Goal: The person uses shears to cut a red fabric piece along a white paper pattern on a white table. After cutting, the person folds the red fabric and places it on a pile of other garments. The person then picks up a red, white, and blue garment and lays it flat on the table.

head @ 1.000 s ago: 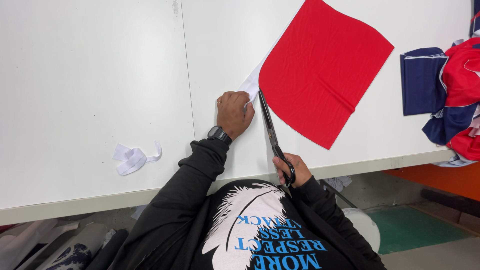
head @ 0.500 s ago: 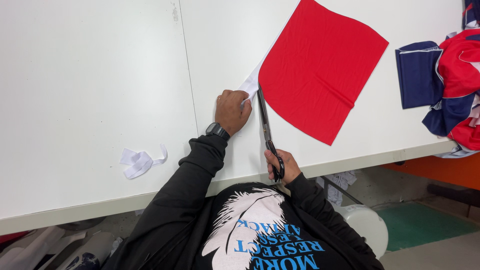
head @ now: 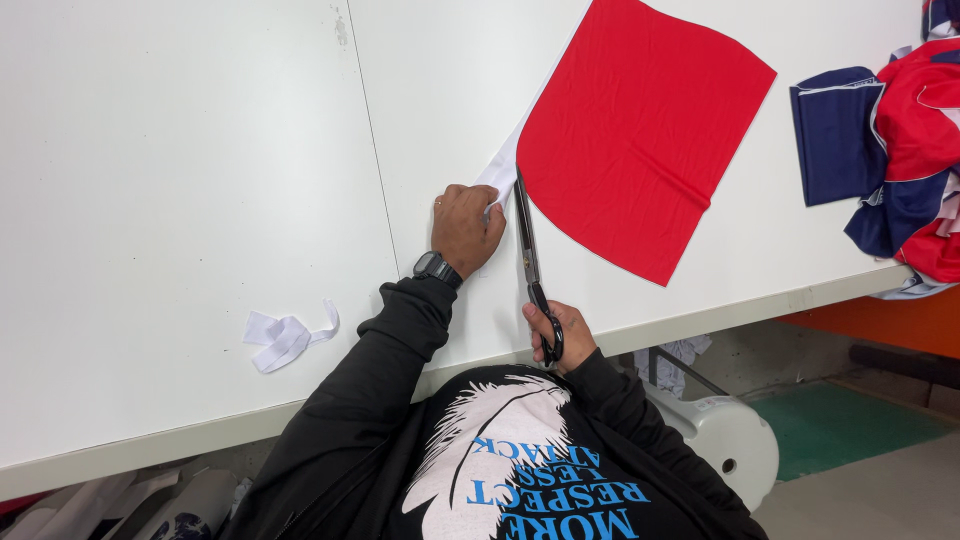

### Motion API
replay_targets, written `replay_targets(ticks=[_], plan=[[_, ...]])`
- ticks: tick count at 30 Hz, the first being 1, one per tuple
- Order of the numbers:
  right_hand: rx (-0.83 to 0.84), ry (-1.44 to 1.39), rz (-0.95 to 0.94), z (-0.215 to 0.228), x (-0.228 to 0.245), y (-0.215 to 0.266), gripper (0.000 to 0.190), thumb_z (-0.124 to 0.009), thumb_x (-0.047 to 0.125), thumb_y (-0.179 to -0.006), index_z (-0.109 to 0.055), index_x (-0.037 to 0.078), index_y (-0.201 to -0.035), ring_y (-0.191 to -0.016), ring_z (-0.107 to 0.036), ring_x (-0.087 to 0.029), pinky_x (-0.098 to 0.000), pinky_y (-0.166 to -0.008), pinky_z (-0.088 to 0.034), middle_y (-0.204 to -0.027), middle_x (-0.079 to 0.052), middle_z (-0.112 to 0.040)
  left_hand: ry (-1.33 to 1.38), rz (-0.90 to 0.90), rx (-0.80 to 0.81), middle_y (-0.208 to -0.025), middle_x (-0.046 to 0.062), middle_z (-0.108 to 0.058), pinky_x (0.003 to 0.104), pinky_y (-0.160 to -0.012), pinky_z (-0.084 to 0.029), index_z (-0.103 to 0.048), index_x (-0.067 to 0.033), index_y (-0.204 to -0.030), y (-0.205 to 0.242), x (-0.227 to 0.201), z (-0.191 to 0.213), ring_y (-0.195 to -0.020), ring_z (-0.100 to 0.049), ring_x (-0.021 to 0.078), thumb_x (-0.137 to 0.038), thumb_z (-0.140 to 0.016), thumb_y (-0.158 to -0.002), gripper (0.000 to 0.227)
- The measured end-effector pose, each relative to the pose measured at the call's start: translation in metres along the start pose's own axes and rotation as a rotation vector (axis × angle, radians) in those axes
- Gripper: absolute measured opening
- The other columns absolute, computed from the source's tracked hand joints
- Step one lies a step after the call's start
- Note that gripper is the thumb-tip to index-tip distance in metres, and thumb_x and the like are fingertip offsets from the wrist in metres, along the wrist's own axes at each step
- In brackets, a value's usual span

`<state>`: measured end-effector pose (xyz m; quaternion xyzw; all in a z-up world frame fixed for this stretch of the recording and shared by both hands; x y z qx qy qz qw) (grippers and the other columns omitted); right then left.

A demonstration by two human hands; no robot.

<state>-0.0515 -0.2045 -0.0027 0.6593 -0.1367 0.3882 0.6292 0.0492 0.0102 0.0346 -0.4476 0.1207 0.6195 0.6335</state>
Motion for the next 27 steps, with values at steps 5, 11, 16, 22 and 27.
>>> replay_targets(ticks=[5, 11, 16, 22, 27], plan=[[0.084, -0.112, 0.037, 0.003, -0.006, 0.006, 0.045, -0.070, 0.047, -0.092, -0.058, 0.004, -0.079, -0.041, -0.054, -0.011, -0.0242, -0.039, -0.045, -0.058, -0.004, -0.057, 0.032, 0.037, -0.012, -0.096, 0.005, -0.071, 0.045, -0.086, -0.045, -0.069, -0.0083, -0.100, 0.003, 0.006, -0.005, -0.095, -0.062, 0.0277, -0.014, -0.067, -0.090, 0.012], [-0.176, 0.400, 0.272, 0.081, 0.007, 0.053, 0.047, -0.079, 0.046, -0.080, -0.060, 0.003, -0.081, -0.050, -0.061, -0.017, -0.0337, -0.047, -0.049, -0.070, -0.003, -0.071, 0.206, 0.417, 0.108, -0.087, 0.012, -0.071, 0.040, -0.079, -0.053, -0.069, -0.0056, -0.099, -0.021, 0.046, -0.010, -0.085, -0.069, 0.0308, -0.024, -0.063, -0.097, 0.020], [-0.704, 1.098, 0.791, 0.137, 0.068, 0.048, 0.049, -0.085, 0.044, -0.078, -0.062, 0.003, -0.091, -0.068, -0.063, -0.036, -0.0464, -0.063, -0.049, -0.074, -0.013, -0.065, 0.039, 0.581, 0.139, -0.104, 0.014, -0.072, 0.044, -0.087, -0.053, -0.069, -0.0076, -0.109, -0.052, 0.067, 0.014, -0.098, -0.067, 0.0331, -0.029, -0.063, -0.097, 0.026], [-0.688, 1.077, 0.917, 0.175, 0.067, 0.030, 0.048, -0.084, 0.045, -0.078, -0.064, 0.003, -0.093, -0.062, -0.060, -0.034, -0.0442, -0.061, -0.048, -0.077, -0.011, -0.065, -0.277, 0.151, 0.150, -0.129, 0.012, -0.060, 0.049, -0.092, -0.047, -0.067, -0.0122, -0.127, -0.039, 0.019, 0.014, -0.115, -0.055, 0.0338, -0.023, -0.071, -0.091, 0.037], [-0.574, 1.142, 0.939, 0.208, 0.061, 0.020, 0.050, -0.086, 0.048, -0.078, -0.063, 0.004, -0.084, -0.058, -0.059, -0.031, -0.0419, -0.058, -0.047, -0.069, -0.010, -0.061, -0.316, 0.112, 0.070, -0.132, 0.007, -0.061, 0.049, -0.100, -0.043, -0.067, -0.0130, -0.129, -0.007, 0.003, 0.014, -0.123, -0.054, 0.0320, -0.014, -0.069, -0.091, 0.038]])
Point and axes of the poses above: each hand's wrist, its own y-axis away from the middle knuckle, its own z-axis out of the back of the hand, x = y × z, the point moved 7 cm from there along -y, towards the middle knuckle
